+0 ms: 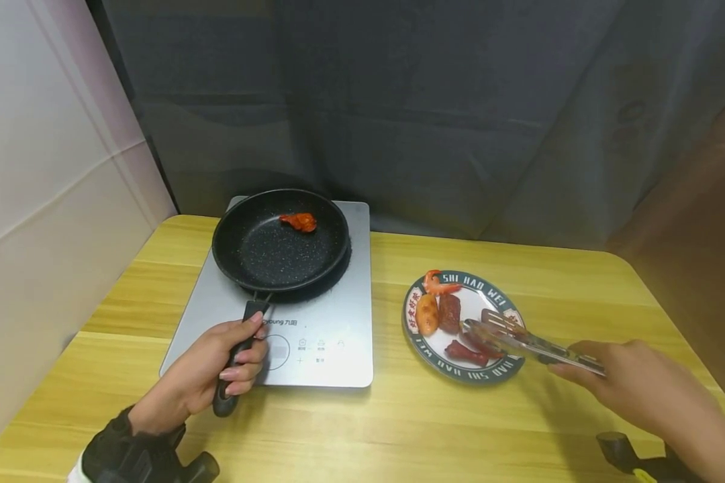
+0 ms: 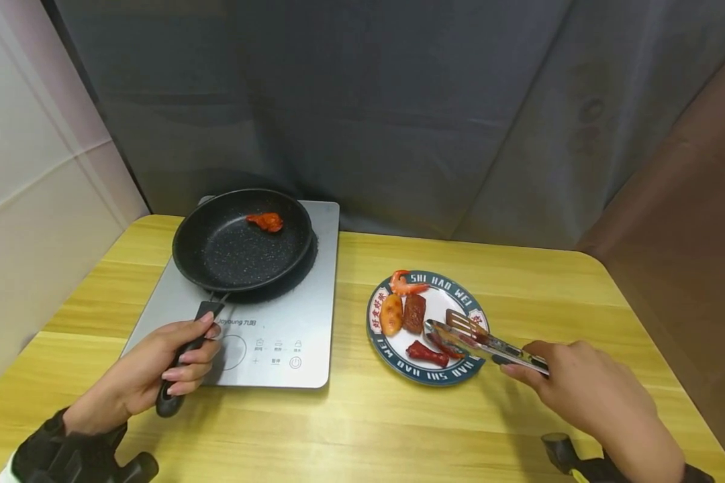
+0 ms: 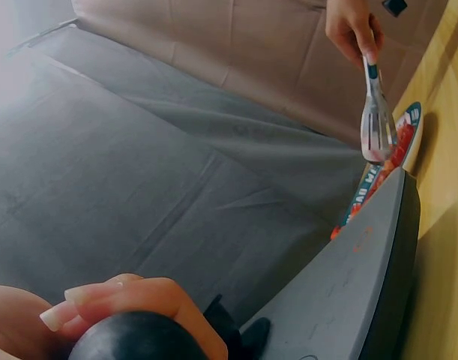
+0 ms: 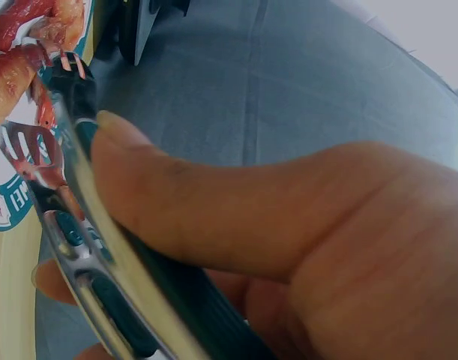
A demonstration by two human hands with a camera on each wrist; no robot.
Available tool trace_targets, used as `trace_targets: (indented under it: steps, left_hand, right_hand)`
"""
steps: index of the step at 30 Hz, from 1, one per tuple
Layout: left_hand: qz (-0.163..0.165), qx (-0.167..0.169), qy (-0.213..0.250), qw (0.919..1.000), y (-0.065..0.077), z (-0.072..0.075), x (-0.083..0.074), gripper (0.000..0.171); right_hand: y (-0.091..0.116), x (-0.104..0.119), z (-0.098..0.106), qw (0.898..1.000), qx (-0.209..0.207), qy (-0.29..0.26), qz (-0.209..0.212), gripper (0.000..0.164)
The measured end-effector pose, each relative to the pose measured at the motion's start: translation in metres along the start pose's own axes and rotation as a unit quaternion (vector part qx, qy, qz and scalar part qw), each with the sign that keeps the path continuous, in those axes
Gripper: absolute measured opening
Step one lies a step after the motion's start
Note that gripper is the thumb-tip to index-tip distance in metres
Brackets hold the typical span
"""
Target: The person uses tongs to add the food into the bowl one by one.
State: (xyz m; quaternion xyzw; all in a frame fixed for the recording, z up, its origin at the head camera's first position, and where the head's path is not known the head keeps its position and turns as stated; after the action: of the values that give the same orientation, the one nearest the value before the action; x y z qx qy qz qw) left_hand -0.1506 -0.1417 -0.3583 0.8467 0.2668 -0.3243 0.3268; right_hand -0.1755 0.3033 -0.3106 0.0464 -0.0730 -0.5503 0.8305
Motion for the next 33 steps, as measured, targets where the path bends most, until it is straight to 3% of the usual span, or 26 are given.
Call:
trace_targets:
  steps: [10,24,33]
  left_hand:
    - [-0.003,0.007,0.001,1.0,0.0,0.0,0.0,0.026]
    - [-0.003,-0.004,-0.001,1.0,0.001,0.0,-0.001,0.026]
    - [0.0,-0.008,-0.002,1.0,0.0,0.0,0.0,0.026]
  right_hand:
    - [-0.002,0.0,-0.003,1.0,0.0,-0.016,0.019,0.048]
    - [0.001,0.008,0.009,0.998,-0.037,-0.007,0.042,0.034]
    - [0.003,0.009,0.012,0.997,-0.055,0.005,0.054,0.033]
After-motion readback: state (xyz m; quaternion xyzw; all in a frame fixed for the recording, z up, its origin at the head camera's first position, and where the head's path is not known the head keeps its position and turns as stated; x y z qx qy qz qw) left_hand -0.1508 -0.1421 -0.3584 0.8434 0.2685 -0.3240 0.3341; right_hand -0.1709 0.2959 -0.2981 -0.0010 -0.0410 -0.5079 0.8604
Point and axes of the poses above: each hand's wrist, its own y-axis away from the middle knuckle, its own z-axis out of the back of the hand, x = y × z, the point moved 9 cm from there along -y, towards the middle knuckle, and after that the axes turned 12 degrees about z, right-handed, at the moved point
